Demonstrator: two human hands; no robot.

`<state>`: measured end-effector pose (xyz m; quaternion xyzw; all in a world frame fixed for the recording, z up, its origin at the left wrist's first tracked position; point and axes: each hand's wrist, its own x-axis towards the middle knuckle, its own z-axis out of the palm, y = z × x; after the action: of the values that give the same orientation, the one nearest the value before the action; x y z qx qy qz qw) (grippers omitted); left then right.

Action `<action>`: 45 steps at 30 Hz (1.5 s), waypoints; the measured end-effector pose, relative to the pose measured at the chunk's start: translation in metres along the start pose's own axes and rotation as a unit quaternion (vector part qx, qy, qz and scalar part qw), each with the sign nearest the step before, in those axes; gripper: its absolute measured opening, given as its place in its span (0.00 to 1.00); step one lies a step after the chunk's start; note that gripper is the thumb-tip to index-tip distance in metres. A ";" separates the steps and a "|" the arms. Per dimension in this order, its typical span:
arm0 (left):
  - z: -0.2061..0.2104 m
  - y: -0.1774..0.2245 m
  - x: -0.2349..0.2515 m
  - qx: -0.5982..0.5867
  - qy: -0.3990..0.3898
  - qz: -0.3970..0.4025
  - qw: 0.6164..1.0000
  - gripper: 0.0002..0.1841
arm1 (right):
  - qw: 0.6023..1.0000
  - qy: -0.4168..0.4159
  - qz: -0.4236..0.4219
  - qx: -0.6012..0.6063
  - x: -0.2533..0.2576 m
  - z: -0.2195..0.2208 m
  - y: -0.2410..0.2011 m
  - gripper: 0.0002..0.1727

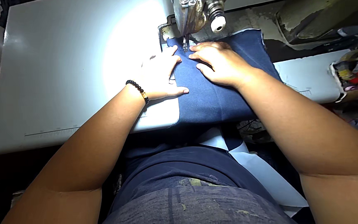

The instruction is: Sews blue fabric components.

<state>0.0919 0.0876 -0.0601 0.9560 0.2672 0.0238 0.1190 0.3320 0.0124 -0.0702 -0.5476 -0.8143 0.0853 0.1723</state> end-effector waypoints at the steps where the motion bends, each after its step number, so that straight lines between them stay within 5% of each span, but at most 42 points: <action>1: -0.001 0.000 0.000 -0.002 -0.005 -0.003 1.000 0.53 | 1.000 -0.003 0.003 0.000 0.000 0.000 0.000 0.25; 13: 0.000 -0.002 0.003 -0.020 -0.005 -0.011 1.000 0.53 | 1.000 0.003 -0.002 -0.018 0.008 0.001 0.006 0.26; 18: 0.022 0.043 -0.050 0.011 0.034 0.002 0.999 0.43 | 1.000 0.018 0.021 0.006 -0.029 -0.001 -0.046 0.27; 21: 0.032 0.068 -0.083 0.007 0.045 -0.058 0.997 0.38 | 0.998 0.067 -0.013 -0.002 -0.072 0.028 -0.080 0.25; 25: 0.023 0.045 -0.047 -0.074 0.128 -0.204 0.968 0.31 | 0.982 0.183 -0.048 -0.021 -0.091 0.050 -0.083 0.21; 29: -0.004 0.029 -0.002 -0.107 0.048 -0.286 0.951 0.34 | 0.979 0.194 -0.057 0.013 -0.090 0.046 -0.081 0.18; 34: -0.006 0.057 -0.032 -0.153 -0.015 -0.218 0.964 0.22 | 0.985 0.154 -0.052 0.050 -0.090 0.037 -0.078 0.16; 38: 0.009 0.081 -0.072 -0.119 0.036 -0.169 0.978 0.23 | 0.984 0.162 -0.054 0.041 -0.089 0.040 -0.077 0.16; 41: 0.013 0.074 -0.080 -0.137 0.142 -0.035 0.980 0.15 | 0.984 0.163 -0.056 0.038 -0.089 0.040 -0.076 0.17; 45: 0.021 0.054 -0.071 -0.133 0.171 0.158 0.963 0.13 | 0.984 0.166 -0.055 0.038 -0.089 0.040 -0.076 0.17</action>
<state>0.0602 0.0018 -0.0668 0.9432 0.1233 0.2410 0.1925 0.2821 -0.0972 -0.0995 -0.5012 -0.7997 0.0146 0.3302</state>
